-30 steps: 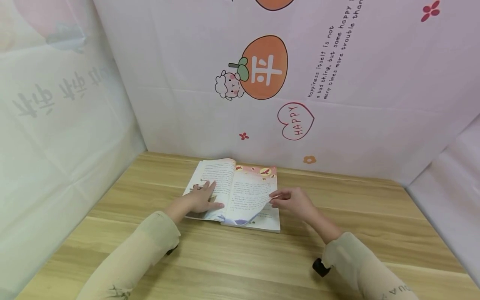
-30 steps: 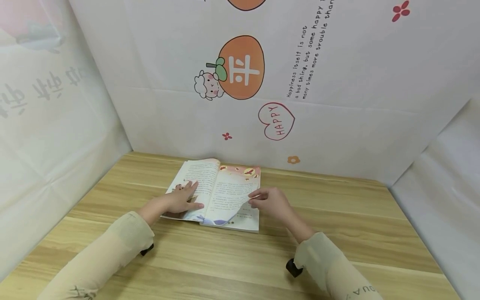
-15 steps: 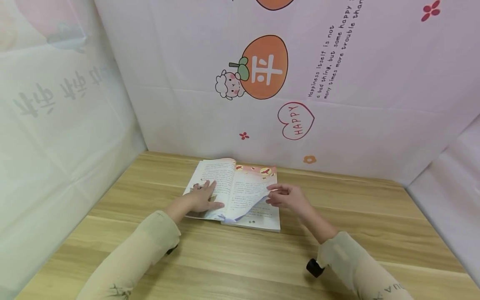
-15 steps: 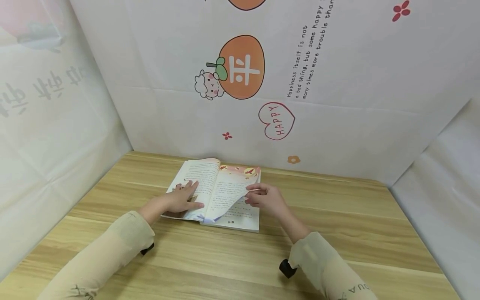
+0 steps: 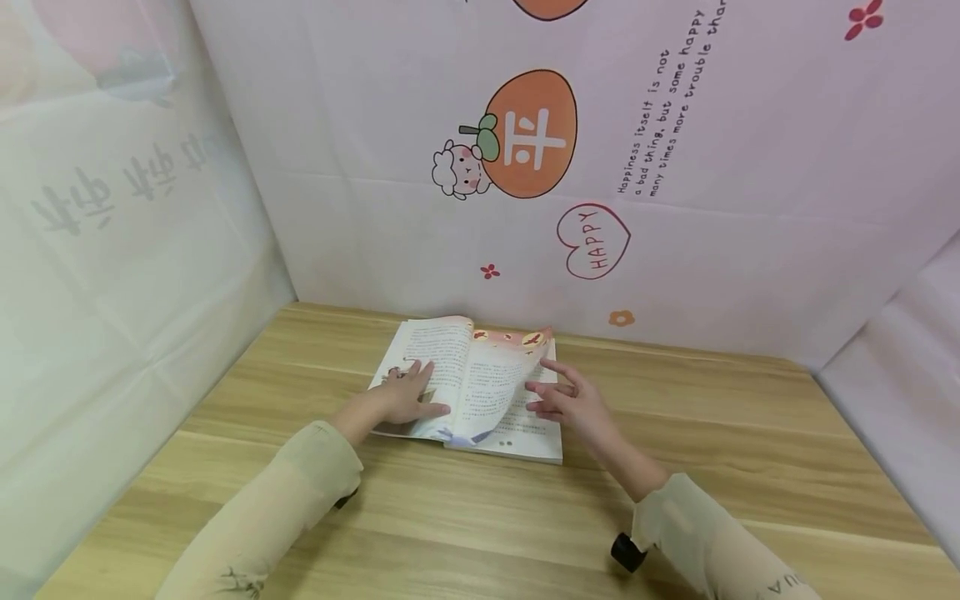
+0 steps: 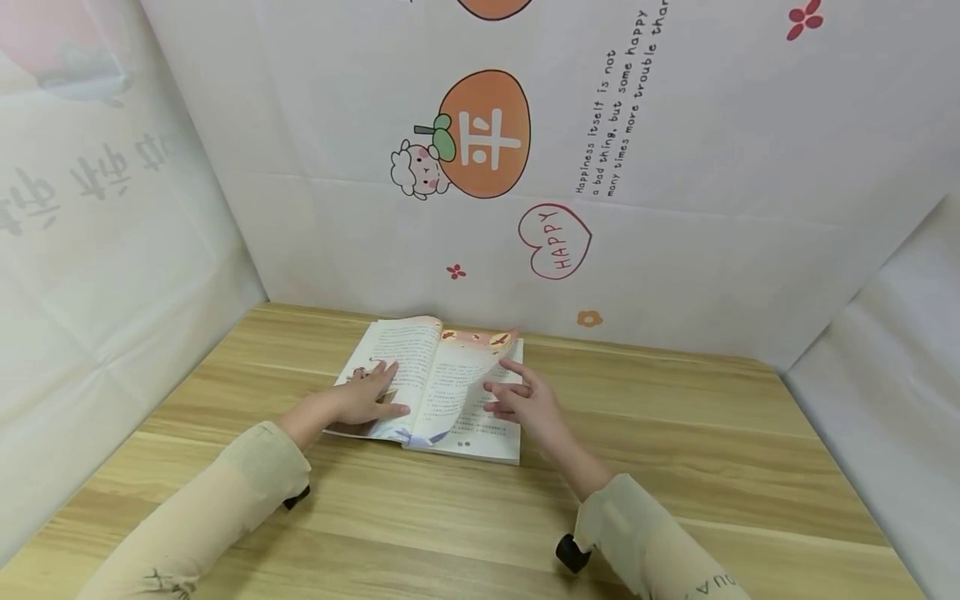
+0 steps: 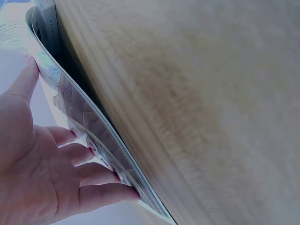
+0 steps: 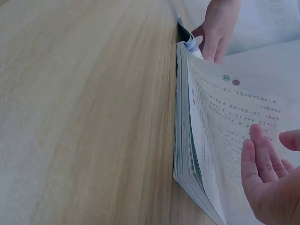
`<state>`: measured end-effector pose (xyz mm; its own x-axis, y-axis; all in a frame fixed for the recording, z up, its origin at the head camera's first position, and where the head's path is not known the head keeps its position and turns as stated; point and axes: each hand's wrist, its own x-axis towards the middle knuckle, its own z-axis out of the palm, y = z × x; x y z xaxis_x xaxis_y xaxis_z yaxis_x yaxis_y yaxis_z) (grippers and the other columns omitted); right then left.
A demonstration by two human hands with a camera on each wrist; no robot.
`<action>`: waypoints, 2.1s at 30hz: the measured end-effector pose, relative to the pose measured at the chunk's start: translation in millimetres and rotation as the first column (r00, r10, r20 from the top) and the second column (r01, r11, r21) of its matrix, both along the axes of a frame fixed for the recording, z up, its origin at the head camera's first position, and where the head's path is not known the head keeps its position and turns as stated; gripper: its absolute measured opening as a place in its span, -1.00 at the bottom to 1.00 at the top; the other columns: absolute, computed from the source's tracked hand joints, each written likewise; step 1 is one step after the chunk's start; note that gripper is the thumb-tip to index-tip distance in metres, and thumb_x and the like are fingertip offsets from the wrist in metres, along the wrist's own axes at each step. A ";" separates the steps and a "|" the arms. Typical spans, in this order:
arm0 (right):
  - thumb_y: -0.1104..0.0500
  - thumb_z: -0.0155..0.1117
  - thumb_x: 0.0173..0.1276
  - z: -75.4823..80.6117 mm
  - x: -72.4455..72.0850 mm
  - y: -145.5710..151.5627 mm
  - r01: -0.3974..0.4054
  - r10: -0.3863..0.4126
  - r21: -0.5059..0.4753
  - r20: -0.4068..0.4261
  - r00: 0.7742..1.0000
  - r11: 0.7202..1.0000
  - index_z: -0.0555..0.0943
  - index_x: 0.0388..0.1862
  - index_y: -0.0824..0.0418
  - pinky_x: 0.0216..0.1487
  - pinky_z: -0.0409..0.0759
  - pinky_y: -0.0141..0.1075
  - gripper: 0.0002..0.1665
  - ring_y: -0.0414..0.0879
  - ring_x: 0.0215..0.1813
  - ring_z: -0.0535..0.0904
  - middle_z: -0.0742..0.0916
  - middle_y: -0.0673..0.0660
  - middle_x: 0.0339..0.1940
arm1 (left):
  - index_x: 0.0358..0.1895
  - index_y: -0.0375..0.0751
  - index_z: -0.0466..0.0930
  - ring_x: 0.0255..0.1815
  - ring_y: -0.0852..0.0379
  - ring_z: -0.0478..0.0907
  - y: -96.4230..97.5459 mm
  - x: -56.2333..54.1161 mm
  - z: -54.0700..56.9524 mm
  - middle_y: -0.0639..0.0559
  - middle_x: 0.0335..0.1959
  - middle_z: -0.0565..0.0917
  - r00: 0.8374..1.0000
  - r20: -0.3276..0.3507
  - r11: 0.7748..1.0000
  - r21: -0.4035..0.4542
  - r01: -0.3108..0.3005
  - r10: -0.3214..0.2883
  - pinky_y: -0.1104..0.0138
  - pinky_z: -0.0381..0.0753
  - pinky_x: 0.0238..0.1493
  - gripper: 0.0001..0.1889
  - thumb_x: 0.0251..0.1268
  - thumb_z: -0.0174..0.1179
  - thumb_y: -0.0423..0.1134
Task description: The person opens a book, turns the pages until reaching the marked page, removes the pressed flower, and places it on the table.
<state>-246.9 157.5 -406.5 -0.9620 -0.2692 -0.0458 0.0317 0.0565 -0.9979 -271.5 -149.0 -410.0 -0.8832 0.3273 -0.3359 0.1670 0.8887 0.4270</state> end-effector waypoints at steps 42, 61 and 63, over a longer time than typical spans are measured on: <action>-0.03 0.29 0.53 -11.4 16.5 -50.8 -0.006 0.456 0.770 -0.371 0.809 0.638 0.44 0.52 0.10 -0.10 0.60 -0.20 -0.35 -0.26 -0.46 0.50 0.36 0.25 0.58 | 0.59 -0.44 0.06 0.65 -0.27 -0.12 -16.1 -9.8 7.5 -0.37 0.62 0.04 0.997 -0.009 0.974 0.211 0.082 -0.082 -0.08 -0.10 0.59 -0.32 0.74 -0.42 0.05; 0.07 0.31 0.52 -7.6 24.4 -68.4 -0.070 0.531 0.769 -0.370 0.762 0.636 0.52 0.45 0.12 0.29 0.55 -0.01 -0.44 0.10 0.31 0.58 0.36 0.26 0.57 | 0.61 -0.50 -0.33 0.65 -0.31 -0.32 -6.8 -6.8 5.8 -0.44 0.63 -0.27 0.997 -0.018 0.955 0.289 -0.065 0.073 -0.11 -0.21 0.59 -0.11 0.67 -0.14 0.13; 0.06 0.31 0.52 -8.2 25.0 -70.9 -0.077 0.539 0.770 -0.367 0.758 0.633 0.51 0.46 0.12 0.27 0.57 -0.03 -0.43 0.05 0.20 0.65 0.36 0.26 0.57 | 0.60 -0.52 -0.34 0.63 -0.35 -0.30 -6.3 -7.2 5.3 -0.48 0.61 -0.31 0.996 -0.041 0.958 0.278 -0.066 0.081 -0.15 -0.16 0.57 -0.08 0.65 -0.09 0.12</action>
<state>-221.9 86.6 -414.7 -0.7384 -0.6633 0.1220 -0.6265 0.6077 -0.4881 -278.7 -155.4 -404.7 -0.9220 0.3345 -0.1948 0.1341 0.7481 0.6500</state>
